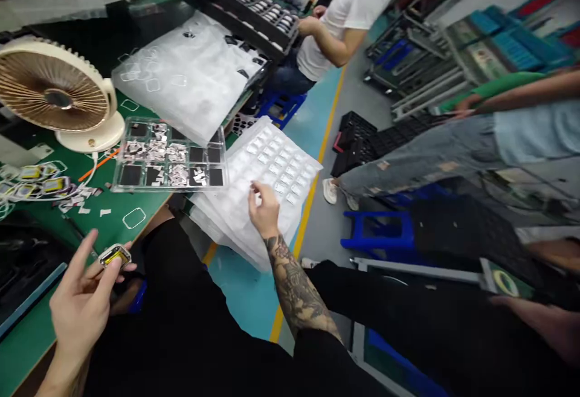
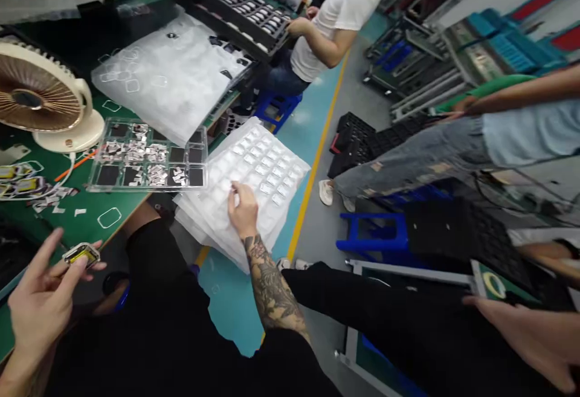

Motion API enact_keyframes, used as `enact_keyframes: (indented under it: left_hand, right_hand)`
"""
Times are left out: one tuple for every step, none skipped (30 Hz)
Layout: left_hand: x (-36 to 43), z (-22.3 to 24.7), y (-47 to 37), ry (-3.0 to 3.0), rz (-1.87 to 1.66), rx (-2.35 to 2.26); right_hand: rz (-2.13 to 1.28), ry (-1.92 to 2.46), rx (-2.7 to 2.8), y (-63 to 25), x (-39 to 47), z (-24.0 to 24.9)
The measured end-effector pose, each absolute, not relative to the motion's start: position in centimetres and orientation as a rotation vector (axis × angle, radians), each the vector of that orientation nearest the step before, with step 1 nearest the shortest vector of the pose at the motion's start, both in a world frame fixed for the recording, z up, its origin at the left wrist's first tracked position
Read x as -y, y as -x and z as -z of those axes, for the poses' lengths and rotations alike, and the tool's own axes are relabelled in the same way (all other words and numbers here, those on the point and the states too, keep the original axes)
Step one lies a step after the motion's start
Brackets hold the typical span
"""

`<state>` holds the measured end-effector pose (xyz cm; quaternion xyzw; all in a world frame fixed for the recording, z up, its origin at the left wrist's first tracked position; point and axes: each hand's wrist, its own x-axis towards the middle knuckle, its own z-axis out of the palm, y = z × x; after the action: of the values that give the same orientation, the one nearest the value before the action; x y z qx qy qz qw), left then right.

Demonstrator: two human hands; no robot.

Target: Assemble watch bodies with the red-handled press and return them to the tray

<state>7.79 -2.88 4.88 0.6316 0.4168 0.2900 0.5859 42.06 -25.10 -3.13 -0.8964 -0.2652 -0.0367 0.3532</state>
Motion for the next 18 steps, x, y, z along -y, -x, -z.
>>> enact_keyframes:
  left_hand:
    - [3.0,-5.0,-7.8,-1.509,-0.648,-0.985]
    - [3.0,-5.1,-7.8,-1.515,-0.633,-0.994]
    - [3.0,-5.1,-7.8,-1.489,-0.635,-0.998]
    - [2.9,-5.1,-7.8,-1.43,-0.65,-0.994]
    - [2.8,-5.1,-7.8,-1.351,-0.664,-0.978]
    - [2.6,-5.1,-7.8,-1.265,-0.668,-0.953]
    - [2.5,-5.1,-7.7,-1.188,-0.663,-0.924]
    - [2.4,-5.1,-7.6,-1.127,-0.648,-0.898]
    - [2.3,-5.1,-7.5,-1.089,-0.624,-0.88]
    - [2.3,-5.1,-7.5,-1.068,-0.599,-0.87]
    - [2.4,-5.1,-7.4,-1.061,-0.58,-0.869]
    - [2.5,-5.1,-7.4,-1.061,-0.565,-0.872]
    - [2.5,-5.1,-7.4,-1.065,-0.555,-0.877]
    - [2.6,-5.0,-7.4,-1.07,-0.549,-0.878]
    - [2.6,-4.8,-7.5,-1.078,-0.55,-0.874]
    - [2.6,-4.7,-7.5,-1.091,-0.559,-0.867]
    - [2.6,-4.5,-7.5,-1.108,-0.574,-0.858]
    - [2.6,-4.3,-7.5,-1.124,-0.591,-0.849]
  right_hand:
    - [0.103,2.406,0.602,-44.5,26.8,3.5]
    - [0.087,2.487,0.527,-46.7,28.4,3.8]
    - [0.055,2.557,0.461,-48.6,29.7,4.1]
    - [0.012,2.616,0.407,-50.0,30.9,4.3]
    - [-0.037,2.662,0.368,-51.0,31.9,4.6]
    - [-0.081,2.695,0.342,-51.7,32.6,5.0]
    - [-0.113,2.718,0.325,-52.0,33.1,5.4]
    - [-0.129,2.732,0.313,-52.2,33.4,5.8]
    - [-0.13,2.739,0.304,-52.2,33.5,6.3]
    - [-0.116,2.74,0.294,-52.2,33.6,6.8]
    - [-0.093,2.735,0.283,-52.1,33.6,7.2]
    - [-0.061,2.725,0.268,-52.0,33.6,7.5]
    - [-0.023,2.71,0.25,-51.9,33.5,7.6]
    - [0.022,2.69,0.231,-51.8,33.4,7.7]
    - [0.076,2.664,0.214,-51.7,33.2,7.6]
    - [0.139,2.631,0.202,-51.6,33.0,7.3]
    - [0.206,2.591,0.201,-51.4,32.5,6.8]
    - [0.28,2.538,0.218,-51.2,31.9,6.2]
